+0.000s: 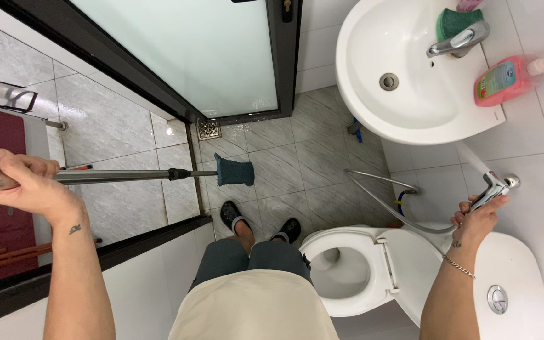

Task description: The person cleans the bathroom floor using a spray nozzle and a mop. They spray water onto the mop head and the tiled floor, then use the mop to scrub the area near the shower and toilet. The person also sprays the inside of the toilet bowl with the nozzle.

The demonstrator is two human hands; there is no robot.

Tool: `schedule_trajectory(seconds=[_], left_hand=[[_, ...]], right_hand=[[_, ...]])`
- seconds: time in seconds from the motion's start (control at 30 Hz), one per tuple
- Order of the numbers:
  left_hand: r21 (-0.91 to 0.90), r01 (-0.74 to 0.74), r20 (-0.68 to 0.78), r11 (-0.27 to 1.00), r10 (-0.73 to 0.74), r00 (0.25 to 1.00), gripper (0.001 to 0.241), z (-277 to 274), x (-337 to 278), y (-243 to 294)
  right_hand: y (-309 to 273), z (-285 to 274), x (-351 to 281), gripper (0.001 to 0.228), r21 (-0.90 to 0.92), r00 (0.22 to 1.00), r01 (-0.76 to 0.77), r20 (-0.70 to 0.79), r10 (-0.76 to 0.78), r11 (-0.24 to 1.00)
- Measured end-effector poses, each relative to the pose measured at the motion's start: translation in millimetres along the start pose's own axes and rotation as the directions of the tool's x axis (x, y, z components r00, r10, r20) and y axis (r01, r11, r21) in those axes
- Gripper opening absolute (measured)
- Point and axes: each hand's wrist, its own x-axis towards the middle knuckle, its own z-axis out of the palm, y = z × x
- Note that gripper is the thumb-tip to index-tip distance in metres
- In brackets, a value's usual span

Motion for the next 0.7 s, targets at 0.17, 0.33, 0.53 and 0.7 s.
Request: schedule_trajectory(seconds=[0.17, 0.33, 0.53, 0.7], left_hand=[[0.047, -0.138, 0.178, 0.989, 0.128, 0.976, 0.055, 15.7, -19.0, 25.7], [0.012, -0.132, 0.165, 0.991, 0.128, 0.978, 0.054, 16.3, -21.4, 18.2], [0.038, -0.148, 0.180, 0.988, 0.139, 0.974, 0.058, 26.3, -29.8, 25.7], [0.021, -0.140, 0.165, 0.990, 0.134, 0.977, 0.055, 31.8, -32.1, 23.1]], right_hand=[[2.8, -14.1, 29.5, 0.092, -0.057, 0.998, -0.035, -0.047, 0.033, 0.998], [17.5, -33.1, 67.1, 0.090, -0.105, 0.996, -0.057, -0.079, 0.049, 0.993], [32.3, -35.9, 114.7, 0.088, -0.237, 0.986, -0.164, -0.008, 0.166, 0.958], [41.7, -30.0, 142.7, 0.097, -0.358, 0.976, -0.165, 0.072, 0.204, 0.919]])
